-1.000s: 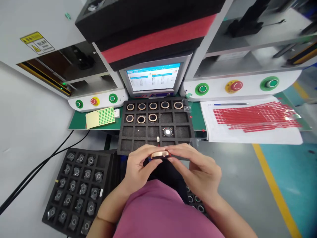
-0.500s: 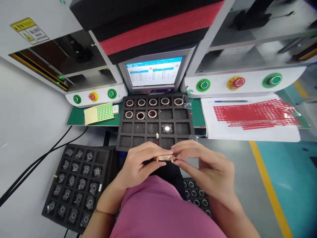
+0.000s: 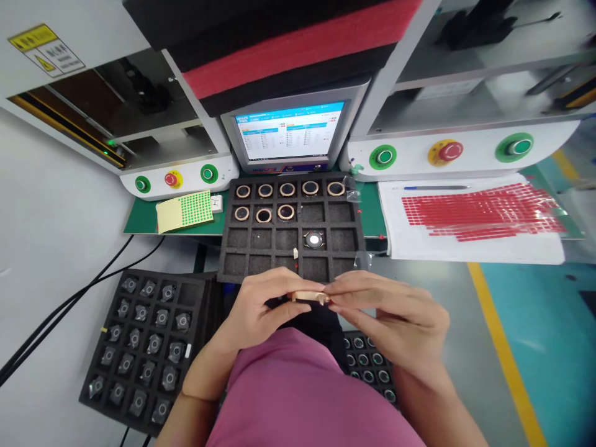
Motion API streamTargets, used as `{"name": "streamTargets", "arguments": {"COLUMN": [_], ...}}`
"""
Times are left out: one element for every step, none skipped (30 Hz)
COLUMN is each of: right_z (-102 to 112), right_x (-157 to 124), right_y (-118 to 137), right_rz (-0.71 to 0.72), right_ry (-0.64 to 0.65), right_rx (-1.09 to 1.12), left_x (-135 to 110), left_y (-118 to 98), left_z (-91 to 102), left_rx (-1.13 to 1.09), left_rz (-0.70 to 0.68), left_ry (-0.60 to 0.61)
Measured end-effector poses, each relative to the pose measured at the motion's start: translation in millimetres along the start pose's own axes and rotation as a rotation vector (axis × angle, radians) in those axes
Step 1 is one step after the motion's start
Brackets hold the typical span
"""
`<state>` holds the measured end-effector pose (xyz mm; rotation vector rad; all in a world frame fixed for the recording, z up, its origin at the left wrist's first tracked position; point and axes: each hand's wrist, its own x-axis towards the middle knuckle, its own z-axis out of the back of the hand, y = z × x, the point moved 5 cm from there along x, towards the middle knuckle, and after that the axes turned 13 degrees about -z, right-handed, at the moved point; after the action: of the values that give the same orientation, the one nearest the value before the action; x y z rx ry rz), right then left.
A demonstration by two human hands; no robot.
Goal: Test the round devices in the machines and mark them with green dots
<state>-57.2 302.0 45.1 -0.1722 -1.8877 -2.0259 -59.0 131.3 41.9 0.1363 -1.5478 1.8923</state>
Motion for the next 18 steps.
{"name": "streamTargets", "arguments": {"right_z": [0.7,1.3,1.9,2.3,2.4,2.3,2.1,1.7,1.3,0.8,0.1,-0.8,-1.9,-3.0,-4.3,-5.0,-4.9,-3.7], "right_x": [0.6,1.5,2.6,3.8,4.9,5.8,6.2,6.0,5.4,4.4,3.1,1.5,-0.5,-2.8,-5.4,-8.1,-10.7,-13.1], "right_y": [0.5,0.8,0.7,0.3,-0.5,-1.4,-2.2,-2.8,-3.0,-2.7,-2.4,-1.9,-1.5,-1.1,-1.4,-2.4,-4.0,-6.1], "right_rz": [0.002,0.005,0.002,-0.004,-0.018,-0.035,-0.055,-0.072,-0.084,-0.088,-0.086,-0.074,-0.054,-0.025,0.003,0.025,0.039,0.043], "right_ry": [-0.003,0.007,0.030,0.067,0.115,0.169,0.221,0.262,0.288,0.294,0.279,0.244,0.195,0.136,0.075,0.012,-0.052,-0.113], "right_rx": [-0.018,-0.032,-0.041,-0.046,-0.053,-0.059,-0.067,-0.076,-0.087,-0.099,-0.118,-0.143,-0.172,-0.199,-0.220,-0.227,-0.210,-0.173], "left_x": [-0.1,-0.2,-0.3,-0.4,-0.4,-0.4,-0.5,-0.6,-0.8,-1.1,-1.3,-1.5,-1.5,-1.4,-1.1,-0.7,-0.2,0.4], "left_y": [0.6,1.4,2.3,3.2,4.1,4.8,5.3,5.7,5.9,5.8,5.3,4.5,3.0,0.9,-1.5,-3.9,-6.3,-8.3], "left_z": [0.1,0.1,-0.1,-0.4,-1.0,-1.9,-3.0,-4.2,-5.4,-6.3,-6.8,-7.0,-7.2,-7.3,-7.4,-7.5,-7.8,-8.1], "left_rx": [-0.004,-0.010,-0.019,-0.032,-0.049,-0.069,-0.088,-0.104,-0.114,-0.116,-0.107,-0.086,-0.059,-0.029,0.003,0.034,0.060,0.079], "left_rz": [0.008,0.019,0.028,0.041,0.052,0.061,0.066,0.070,0.070,0.067,0.061,0.049,0.030,0.004,-0.025,-0.055,-0.084,-0.110], "left_ry": [0.002,0.006,0.014,0.025,0.040,0.059,0.079,0.095,0.108,0.109,0.098,0.077,0.054,0.027,0.000,-0.022,-0.037,-0.046]}}
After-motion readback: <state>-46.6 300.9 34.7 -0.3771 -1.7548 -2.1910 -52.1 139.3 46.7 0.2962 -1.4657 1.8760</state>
